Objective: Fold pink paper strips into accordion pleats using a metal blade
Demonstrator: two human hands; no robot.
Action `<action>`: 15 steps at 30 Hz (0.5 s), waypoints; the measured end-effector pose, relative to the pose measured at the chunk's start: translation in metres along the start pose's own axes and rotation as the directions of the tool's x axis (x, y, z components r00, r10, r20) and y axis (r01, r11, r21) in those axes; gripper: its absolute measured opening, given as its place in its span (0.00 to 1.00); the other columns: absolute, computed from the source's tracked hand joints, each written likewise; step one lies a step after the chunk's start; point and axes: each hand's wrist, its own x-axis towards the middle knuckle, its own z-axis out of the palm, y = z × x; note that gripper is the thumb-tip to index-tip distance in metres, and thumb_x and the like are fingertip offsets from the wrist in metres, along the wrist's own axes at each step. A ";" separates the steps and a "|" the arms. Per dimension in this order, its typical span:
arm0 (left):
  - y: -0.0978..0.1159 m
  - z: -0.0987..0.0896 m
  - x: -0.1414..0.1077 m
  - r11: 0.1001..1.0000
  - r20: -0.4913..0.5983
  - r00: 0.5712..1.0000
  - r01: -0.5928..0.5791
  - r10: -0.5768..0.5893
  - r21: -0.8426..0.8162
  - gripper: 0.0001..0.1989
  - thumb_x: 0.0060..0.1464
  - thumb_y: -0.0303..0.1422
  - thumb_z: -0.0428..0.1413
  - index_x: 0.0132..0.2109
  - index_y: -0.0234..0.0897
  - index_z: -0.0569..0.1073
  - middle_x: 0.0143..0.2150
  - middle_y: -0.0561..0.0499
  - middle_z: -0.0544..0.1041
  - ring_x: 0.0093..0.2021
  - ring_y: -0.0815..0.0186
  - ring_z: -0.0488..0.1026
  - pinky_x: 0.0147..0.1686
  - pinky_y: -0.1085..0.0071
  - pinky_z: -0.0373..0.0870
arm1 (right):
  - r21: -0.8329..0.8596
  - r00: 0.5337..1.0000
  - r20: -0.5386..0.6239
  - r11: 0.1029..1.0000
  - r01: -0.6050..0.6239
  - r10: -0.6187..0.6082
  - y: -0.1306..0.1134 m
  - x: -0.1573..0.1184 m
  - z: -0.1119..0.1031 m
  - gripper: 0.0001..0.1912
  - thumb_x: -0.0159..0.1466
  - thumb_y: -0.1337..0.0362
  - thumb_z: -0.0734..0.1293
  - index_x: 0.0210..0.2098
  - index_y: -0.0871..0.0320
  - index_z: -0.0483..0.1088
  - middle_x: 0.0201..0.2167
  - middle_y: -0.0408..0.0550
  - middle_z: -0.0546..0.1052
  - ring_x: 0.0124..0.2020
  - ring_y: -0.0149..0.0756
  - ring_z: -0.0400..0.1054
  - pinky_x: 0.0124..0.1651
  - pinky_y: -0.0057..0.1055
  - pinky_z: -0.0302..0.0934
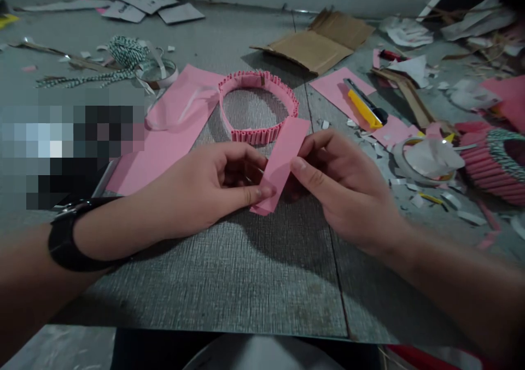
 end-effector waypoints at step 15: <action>-0.006 -0.001 0.004 0.999 0.046 0.998 -0.037 0.038 -0.016 0.14 0.58 0.39 0.70 0.46 0.38 0.79 0.41 0.49 0.87 0.41 0.61 0.85 0.41 0.67 0.81 | -0.205 0.980 0.098 0.960 0.192 -0.175 0.007 0.003 0.001 0.11 0.69 0.56 0.77 0.42 0.52 0.72 0.38 0.44 0.81 0.37 0.36 0.75 0.40 0.35 0.71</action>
